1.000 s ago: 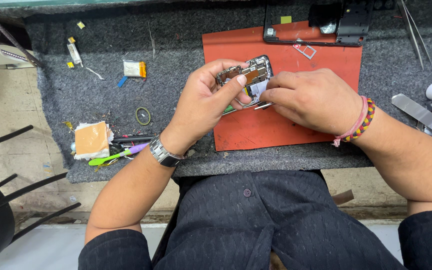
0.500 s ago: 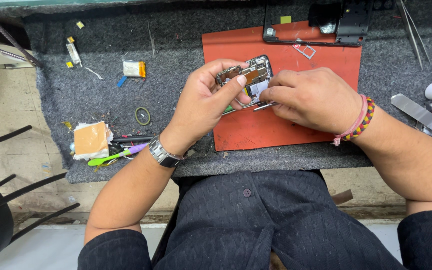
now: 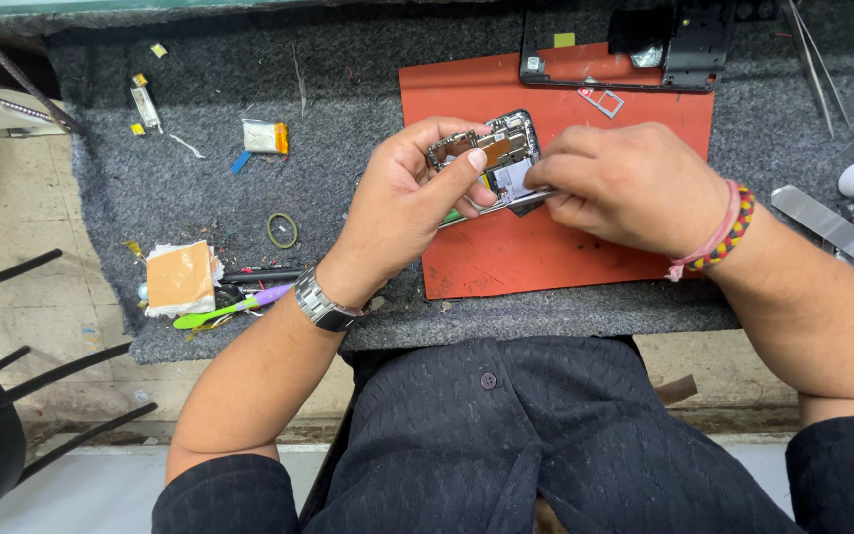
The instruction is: The person removes the SIM tray, then opens the smartphone by separating the back cover from the frame. They disconnect internal ribbon cables, lift out the motherboard, and remove the battery using a metal prying tool. The components are placed on the work mat.
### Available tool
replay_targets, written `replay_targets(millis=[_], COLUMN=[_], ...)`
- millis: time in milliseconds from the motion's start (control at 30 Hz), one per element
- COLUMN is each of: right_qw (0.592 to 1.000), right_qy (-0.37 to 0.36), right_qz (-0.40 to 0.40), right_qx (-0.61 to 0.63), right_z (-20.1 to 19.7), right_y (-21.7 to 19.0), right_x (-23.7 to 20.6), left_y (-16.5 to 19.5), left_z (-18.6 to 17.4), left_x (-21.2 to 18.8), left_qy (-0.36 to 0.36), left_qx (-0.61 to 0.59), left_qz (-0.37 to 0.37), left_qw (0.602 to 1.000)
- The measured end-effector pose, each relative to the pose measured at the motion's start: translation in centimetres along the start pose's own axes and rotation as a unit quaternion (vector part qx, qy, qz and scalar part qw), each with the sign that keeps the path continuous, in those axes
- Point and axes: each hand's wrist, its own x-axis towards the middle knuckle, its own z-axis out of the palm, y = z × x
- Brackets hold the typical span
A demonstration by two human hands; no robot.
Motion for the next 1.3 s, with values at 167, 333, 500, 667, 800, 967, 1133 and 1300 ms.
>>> replay_targets(millis=[167,333,500,667,800,967,1133,1300], right_qw=[0.999,0.998,0.994,0.996,0.998,0.999,0.999,0.993], right_qy=[0.001,0.043,0.040,0.004,-0.022,-0.019,-0.019,-0.044], right_qz=[0.027,0.035,0.090,0.063,0.050,0.032,-0.022,-0.058], right_qx=[0.027,0.040,0.045,0.061,0.033,0.000,-0.046,-0.092], right_z=[-0.4,-1.2,-1.7,-1.0,-0.5,-0.7,-0.8,-0.8], right_y=[0.6,0.9,1.4,1.1,0.5,-0.2,-0.7,-0.7], right_x=[0.1,-0.1,-0.3,-0.3,-0.1,-0.1,0.0,0.2], left_y=[0.1,0.4,0.5,0.5,0.5,0.4,0.3,0.3], left_z=[0.1,0.0,0.0,0.1,0.0,0.0,0.0,-0.1], left_x=[-0.1,-0.1,0.0,0.0,0.0,0.0,0.0,-0.1], left_qy=[-0.007,0.004,0.004,0.002,0.002,0.004,0.001,0.000], left_qx=[0.004,0.006,0.000,0.011,0.002,0.006,0.007,0.007], left_qz=[0.001,0.000,0.004,-0.003,-0.003,-0.004,-0.002,0.002], left_qw=[1.000,1.000,1.000,1.000,1.000,1.000,1.000,1.000])
